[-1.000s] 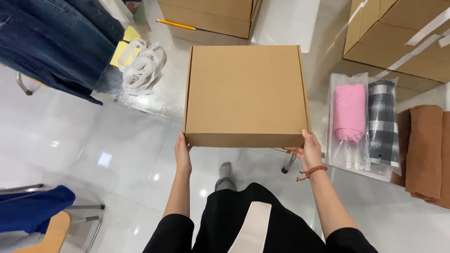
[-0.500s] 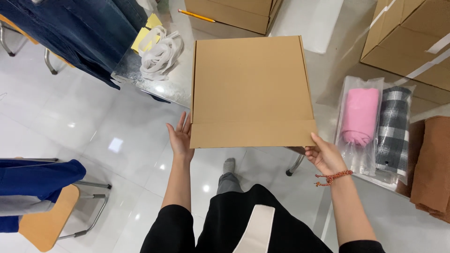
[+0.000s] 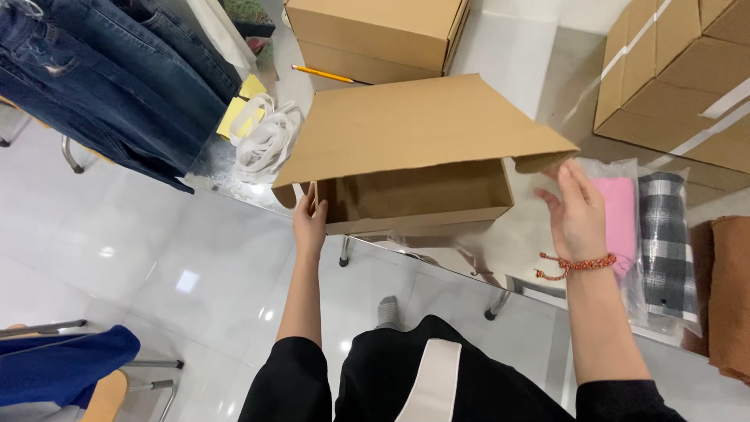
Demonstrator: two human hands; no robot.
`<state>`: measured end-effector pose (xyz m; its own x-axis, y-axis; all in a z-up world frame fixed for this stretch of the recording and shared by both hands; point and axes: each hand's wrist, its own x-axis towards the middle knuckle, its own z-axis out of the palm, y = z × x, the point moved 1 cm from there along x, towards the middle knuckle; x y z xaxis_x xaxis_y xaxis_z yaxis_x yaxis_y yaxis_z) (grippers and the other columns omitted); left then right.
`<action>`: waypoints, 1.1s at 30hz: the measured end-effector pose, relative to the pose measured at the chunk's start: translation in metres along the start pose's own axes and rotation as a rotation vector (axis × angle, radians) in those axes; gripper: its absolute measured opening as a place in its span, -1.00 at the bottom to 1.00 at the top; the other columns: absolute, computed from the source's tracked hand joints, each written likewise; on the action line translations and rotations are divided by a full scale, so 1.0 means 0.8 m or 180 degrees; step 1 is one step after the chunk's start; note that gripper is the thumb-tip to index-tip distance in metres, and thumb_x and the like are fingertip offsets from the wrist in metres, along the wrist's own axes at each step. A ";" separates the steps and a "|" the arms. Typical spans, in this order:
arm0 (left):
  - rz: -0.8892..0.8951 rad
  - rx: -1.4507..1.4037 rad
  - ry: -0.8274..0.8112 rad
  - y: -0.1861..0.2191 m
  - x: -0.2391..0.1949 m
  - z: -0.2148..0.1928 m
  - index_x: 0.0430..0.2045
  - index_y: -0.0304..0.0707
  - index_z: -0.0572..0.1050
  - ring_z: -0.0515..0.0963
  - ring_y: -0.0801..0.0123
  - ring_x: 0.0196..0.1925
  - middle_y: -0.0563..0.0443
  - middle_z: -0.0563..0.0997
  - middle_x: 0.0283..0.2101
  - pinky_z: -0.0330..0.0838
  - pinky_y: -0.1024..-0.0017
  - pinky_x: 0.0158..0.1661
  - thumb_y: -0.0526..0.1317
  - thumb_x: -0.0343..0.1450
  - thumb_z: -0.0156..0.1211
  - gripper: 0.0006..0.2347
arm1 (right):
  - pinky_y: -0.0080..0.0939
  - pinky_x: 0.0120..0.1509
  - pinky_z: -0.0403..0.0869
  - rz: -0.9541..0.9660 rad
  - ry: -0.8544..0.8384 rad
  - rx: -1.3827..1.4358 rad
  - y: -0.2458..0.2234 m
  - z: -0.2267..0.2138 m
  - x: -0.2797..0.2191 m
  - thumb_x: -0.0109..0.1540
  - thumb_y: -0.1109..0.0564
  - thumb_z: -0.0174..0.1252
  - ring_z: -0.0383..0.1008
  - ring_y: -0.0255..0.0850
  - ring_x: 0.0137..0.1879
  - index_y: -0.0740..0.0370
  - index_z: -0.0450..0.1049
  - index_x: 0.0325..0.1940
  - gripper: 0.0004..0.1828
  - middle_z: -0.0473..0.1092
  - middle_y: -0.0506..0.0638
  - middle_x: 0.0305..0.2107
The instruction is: The person places folded clothes into a cardboard box, closes the lid, and secures it with a white ribbon tied into a bow. They then attach a yellow sticky note to the box and write on it with a pencil.
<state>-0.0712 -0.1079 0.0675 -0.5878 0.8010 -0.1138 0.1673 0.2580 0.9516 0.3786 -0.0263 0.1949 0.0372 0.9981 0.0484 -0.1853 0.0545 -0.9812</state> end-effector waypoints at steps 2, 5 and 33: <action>0.0034 0.0199 -0.0073 0.014 0.010 -0.001 0.47 -0.04 0.31 0.48 -0.13 0.38 -0.23 0.45 0.40 0.51 0.00 0.26 -0.32 0.55 0.16 -0.50 | 0.05 0.46 0.43 -0.0213 -0.0126 0.0165 -0.027 0.046 0.015 0.57 0.07 -0.05 0.37 -0.20 0.42 0.01 0.34 0.48 -0.63 0.42 -0.11 0.27; -0.0008 0.0912 -0.0203 0.047 0.023 -0.003 0.48 -0.11 0.28 0.55 -0.16 0.30 -0.28 0.53 0.32 0.56 -0.07 0.19 -0.32 0.55 0.11 -0.50 | 0.25 0.66 0.22 -0.0728 -0.0510 0.0291 -0.028 0.086 0.061 0.63 0.16 -0.09 0.12 -0.18 0.59 -0.16 0.09 0.64 -0.52 0.16 -0.20 0.49; -0.0283 0.1298 -0.0513 0.063 0.058 -0.023 0.43 -0.04 0.36 0.66 -0.19 0.19 -0.32 0.68 0.11 0.54 -0.05 0.16 -0.22 0.53 0.11 -0.52 | 0.29 0.78 -0.10 0.0153 -0.0227 -0.2822 0.125 0.130 0.259 0.41 0.05 0.21 -0.24 0.31 0.72 0.04 -0.53 0.72 0.12 -0.25 0.37 0.64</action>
<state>-0.1047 -0.0676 0.1154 -0.4885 0.8317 -0.2638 0.4392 0.4956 0.7493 0.2652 0.1887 0.1261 -0.0176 0.9997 -0.0140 0.6441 0.0006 -0.7649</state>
